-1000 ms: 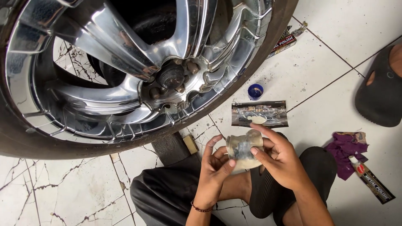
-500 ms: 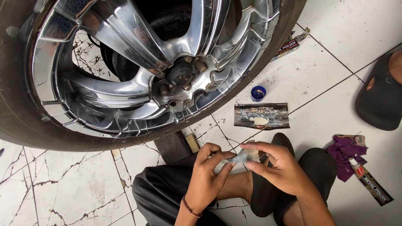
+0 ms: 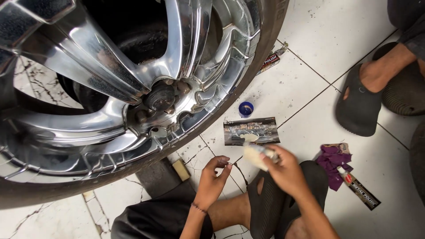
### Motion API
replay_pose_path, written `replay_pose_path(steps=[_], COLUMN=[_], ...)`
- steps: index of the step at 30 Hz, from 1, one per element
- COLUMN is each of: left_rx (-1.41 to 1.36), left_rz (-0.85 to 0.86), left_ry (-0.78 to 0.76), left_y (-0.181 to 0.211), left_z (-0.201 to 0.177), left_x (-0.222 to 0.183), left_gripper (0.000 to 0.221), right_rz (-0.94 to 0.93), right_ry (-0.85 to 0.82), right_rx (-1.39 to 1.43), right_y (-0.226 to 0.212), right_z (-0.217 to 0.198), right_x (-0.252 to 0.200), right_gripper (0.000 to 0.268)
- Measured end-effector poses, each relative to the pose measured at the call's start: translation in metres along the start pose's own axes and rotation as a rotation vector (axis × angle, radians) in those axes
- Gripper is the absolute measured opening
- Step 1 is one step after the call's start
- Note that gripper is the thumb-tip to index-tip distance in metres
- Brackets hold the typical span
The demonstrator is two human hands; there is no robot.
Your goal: Cleaning and polishing the chrome rims of a car wheel using a cloth and metal polish.
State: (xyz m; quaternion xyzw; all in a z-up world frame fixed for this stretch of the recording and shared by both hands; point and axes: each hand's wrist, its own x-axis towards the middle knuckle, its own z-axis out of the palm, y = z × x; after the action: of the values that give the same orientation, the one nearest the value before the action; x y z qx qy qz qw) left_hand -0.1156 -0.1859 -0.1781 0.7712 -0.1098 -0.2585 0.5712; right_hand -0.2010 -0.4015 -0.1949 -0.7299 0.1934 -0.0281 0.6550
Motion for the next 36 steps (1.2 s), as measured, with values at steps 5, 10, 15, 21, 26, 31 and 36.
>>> replay_pose_path(steps=[5, 10, 15, 21, 26, 31, 36], left_rx=[0.189, 0.271, 0.250, 0.321, 0.180, -0.153, 0.056], left_rz=[0.311, 0.365, 0.438, 0.439, 0.452, 0.319, 0.457], left_ry=[0.166, 0.331, 0.310, 0.263, 0.110, -0.085, -0.006], left_y=[-0.024, -0.035, -0.061, -0.048, 0.032, 0.045, 0.011], left_z=[0.020, 0.021, 0.012, 0.025, 0.047, 0.068, 0.060], left_x=[0.045, 0.076, 0.075, 0.061, 0.039, 0.037, 0.041], left_gripper=[0.020, 0.011, 0.011, 0.014, 0.022, 0.031, 0.028], right_rz=[-0.041, 0.128, 0.163, 0.146, 0.081, 0.061, 0.100], right_ry=[0.294, 0.358, 0.447, 0.401, 0.334, 0.359, 0.320], right_rx=[-0.105, 0.418, 0.832, 1.057, 1.073, 0.910, 0.623], right_y=[0.021, 0.061, 0.035, 0.029, 0.032, 0.029, 0.040], right_z=[-0.021, -0.018, -0.011, -0.015, -0.009, 0.005, -0.005], right_x=[0.035, 0.059, 0.055, 0.046, 0.036, 0.013, 0.020], right_gripper=[0.025, 0.024, 0.042, 0.051, 0.029, 0.015, 0.014])
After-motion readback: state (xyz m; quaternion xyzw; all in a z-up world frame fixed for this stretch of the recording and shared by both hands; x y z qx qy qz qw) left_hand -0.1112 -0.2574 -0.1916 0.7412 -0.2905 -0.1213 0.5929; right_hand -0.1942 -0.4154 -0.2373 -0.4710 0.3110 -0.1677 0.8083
